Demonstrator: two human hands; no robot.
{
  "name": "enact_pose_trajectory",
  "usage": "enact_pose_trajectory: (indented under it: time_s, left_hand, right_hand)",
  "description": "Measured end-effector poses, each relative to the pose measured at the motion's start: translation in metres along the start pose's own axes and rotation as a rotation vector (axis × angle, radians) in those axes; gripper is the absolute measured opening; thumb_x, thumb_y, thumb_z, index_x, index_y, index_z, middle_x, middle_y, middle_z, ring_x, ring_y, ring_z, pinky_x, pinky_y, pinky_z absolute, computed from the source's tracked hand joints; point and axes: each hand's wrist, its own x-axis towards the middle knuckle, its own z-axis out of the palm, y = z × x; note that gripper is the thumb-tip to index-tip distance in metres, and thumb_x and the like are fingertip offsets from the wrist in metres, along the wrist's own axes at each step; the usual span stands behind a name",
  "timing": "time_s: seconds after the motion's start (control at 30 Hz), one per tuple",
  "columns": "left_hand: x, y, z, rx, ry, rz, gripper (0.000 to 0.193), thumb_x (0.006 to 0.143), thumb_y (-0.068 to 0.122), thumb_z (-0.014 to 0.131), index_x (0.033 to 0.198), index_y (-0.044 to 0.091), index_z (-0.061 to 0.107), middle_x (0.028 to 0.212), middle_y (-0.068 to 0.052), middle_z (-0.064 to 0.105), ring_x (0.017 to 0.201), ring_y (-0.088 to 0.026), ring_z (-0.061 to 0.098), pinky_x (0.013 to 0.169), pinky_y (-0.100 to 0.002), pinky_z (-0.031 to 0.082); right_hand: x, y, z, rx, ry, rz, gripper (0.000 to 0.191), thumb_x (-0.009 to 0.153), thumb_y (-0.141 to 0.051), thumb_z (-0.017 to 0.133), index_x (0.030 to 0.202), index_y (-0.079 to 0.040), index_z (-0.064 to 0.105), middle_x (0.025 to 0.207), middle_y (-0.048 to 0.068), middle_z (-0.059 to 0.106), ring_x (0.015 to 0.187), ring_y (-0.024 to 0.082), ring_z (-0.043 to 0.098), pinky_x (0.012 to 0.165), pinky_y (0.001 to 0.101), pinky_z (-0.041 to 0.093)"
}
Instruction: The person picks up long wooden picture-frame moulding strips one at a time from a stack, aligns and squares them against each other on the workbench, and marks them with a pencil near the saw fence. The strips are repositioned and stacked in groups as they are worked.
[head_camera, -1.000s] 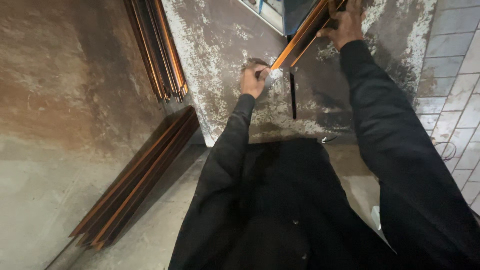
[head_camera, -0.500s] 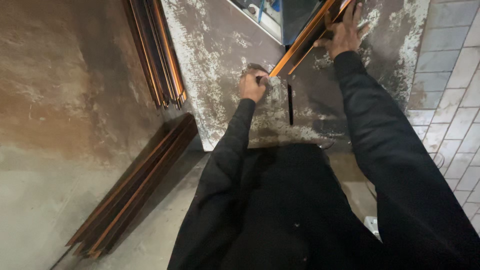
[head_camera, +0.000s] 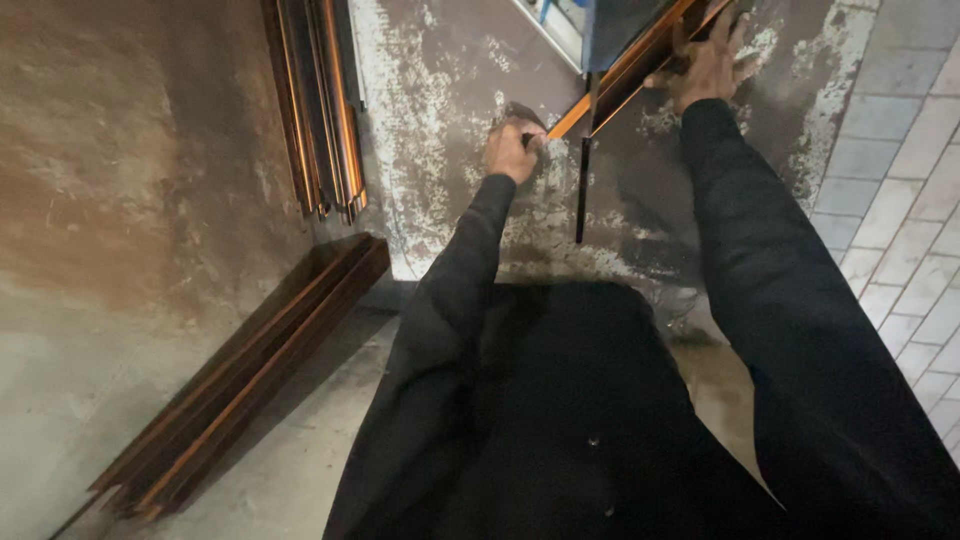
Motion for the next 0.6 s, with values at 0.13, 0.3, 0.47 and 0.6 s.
enact_pose_trajectory:
  time_s: [0.13,0.3,0.47,0.6]
  left_hand:
    - [0.010,-0.001,-0.004,-0.040,0.025,0.054,0.008,0.080,0.012,0.077,0.088,0.011,0.075,0.091,-0.011,0.073,0.091,-0.034,0.070,0.082,-0.044,0.055]
    - [-0.022,-0.014,-0.017,-0.038,0.075,-0.014,0.007,0.078,0.008,0.072,0.084,0.012,0.073,0.090,-0.009,0.074,0.091,-0.033,0.072,0.081,-0.043,0.056]
    - [-0.091,-0.046,-0.050,0.318,-0.438,-0.018,0.013,0.082,0.015,0.073,0.095,0.013,0.073,0.090,-0.016,0.071,0.083,-0.039,0.067,0.074,-0.051,0.053]
    - [-0.085,-0.044,-0.085,0.528,-0.777,0.048,0.017,0.084,0.020,0.076,0.096,0.010,0.071,0.088,-0.016,0.069,0.080,-0.036,0.066,0.071,-0.050,0.054]
  right_hand:
    - [0.015,-0.004,-0.006,-0.021,-0.014,0.021,0.058,0.080,-0.050,0.097,0.128,-0.021,0.078,0.178,0.014,0.002,0.160,0.043,0.003,0.118,0.0813,0.008]
    - [0.005,-0.002,-0.008,0.017,0.018,-0.001,0.057,0.080,-0.054,0.095,0.123,-0.021,0.080,0.179,0.016,-0.002,0.162,0.043,-0.001,0.125,0.0746,0.009]
    - [-0.045,0.013,0.004,-0.145,0.083,-0.203,0.079,0.080,-0.056,0.093,0.149,-0.025,0.071,0.173,0.027,-0.003,0.157,0.048,-0.005,0.115,0.0822,0.006]
    - [-0.086,0.026,0.005,-0.208,0.062,-0.419,0.096,0.082,-0.051,0.087,0.159,-0.010,0.048,0.176,0.026,0.010,0.162,0.049,0.005,0.128,0.0740,0.016]
